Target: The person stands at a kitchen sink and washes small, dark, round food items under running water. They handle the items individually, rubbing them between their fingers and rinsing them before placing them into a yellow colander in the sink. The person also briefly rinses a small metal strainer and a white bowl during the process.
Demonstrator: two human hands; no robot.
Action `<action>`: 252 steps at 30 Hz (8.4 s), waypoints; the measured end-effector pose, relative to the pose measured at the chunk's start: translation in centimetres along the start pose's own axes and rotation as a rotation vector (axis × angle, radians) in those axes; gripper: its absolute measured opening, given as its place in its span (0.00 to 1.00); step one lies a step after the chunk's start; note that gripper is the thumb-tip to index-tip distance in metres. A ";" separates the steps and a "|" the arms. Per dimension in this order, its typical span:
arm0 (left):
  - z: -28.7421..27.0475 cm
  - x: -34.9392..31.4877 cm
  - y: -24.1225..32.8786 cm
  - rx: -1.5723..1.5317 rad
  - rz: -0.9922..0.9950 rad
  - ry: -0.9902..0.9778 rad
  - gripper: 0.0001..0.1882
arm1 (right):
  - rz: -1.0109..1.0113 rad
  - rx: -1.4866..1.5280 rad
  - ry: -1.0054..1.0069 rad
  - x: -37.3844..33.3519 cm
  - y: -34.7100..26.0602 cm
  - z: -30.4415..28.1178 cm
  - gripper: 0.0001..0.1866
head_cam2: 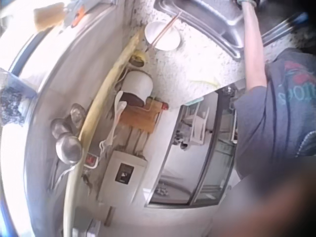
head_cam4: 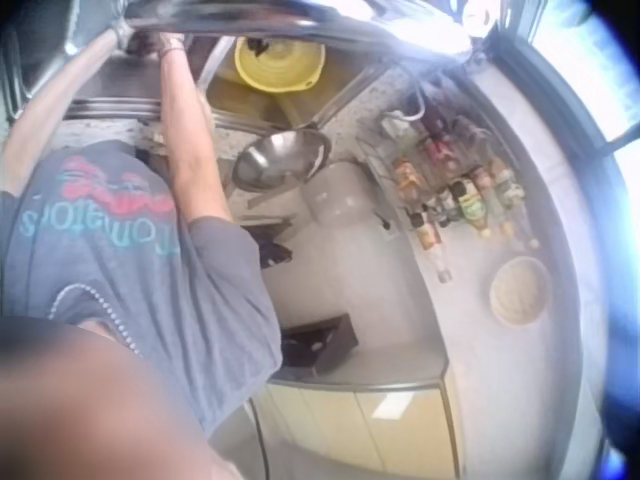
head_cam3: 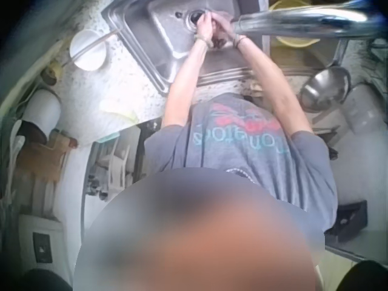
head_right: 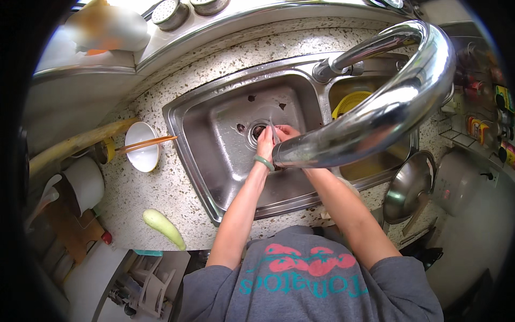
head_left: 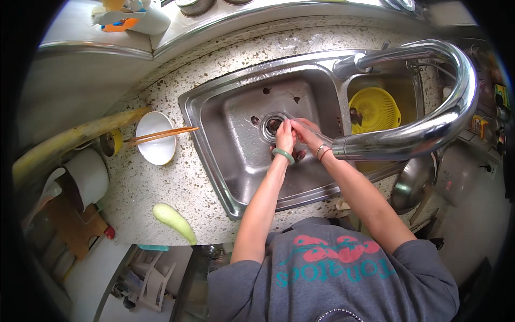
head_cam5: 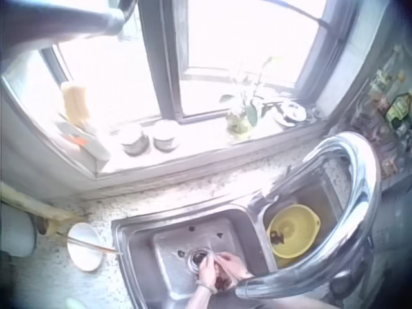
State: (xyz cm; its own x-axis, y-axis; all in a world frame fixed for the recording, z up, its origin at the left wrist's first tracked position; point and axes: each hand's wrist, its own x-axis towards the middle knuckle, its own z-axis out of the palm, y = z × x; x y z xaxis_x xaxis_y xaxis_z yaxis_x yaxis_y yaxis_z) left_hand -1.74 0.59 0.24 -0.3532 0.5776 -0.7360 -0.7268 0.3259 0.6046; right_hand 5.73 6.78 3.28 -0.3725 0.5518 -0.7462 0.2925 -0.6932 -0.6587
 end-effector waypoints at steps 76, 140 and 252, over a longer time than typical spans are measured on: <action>0.1 -3.5 6.5 -0.158 0.163 0.001 0.23 | 0.255 0.274 -0.247 -4.2 -4.6 2.7 0.19; -1.2 3.0 -8.0 0.443 -0.007 -0.133 0.10 | 0.234 0.156 0.056 -0.5 -3.5 -2.8 0.15; -1.7 -0.5 3.7 -0.040 0.062 -0.040 0.15 | -0.822 -0.618 -0.063 -2.8 -1.3 0.2 0.13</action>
State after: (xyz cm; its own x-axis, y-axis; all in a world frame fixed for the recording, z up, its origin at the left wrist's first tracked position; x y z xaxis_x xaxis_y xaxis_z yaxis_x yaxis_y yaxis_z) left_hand -5.26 0.20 2.28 -0.3753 0.6252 -0.6843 -0.7276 0.2588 0.6354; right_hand 6.25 5.99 6.24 -0.7023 0.7103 -0.0474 0.3214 0.2570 -0.9114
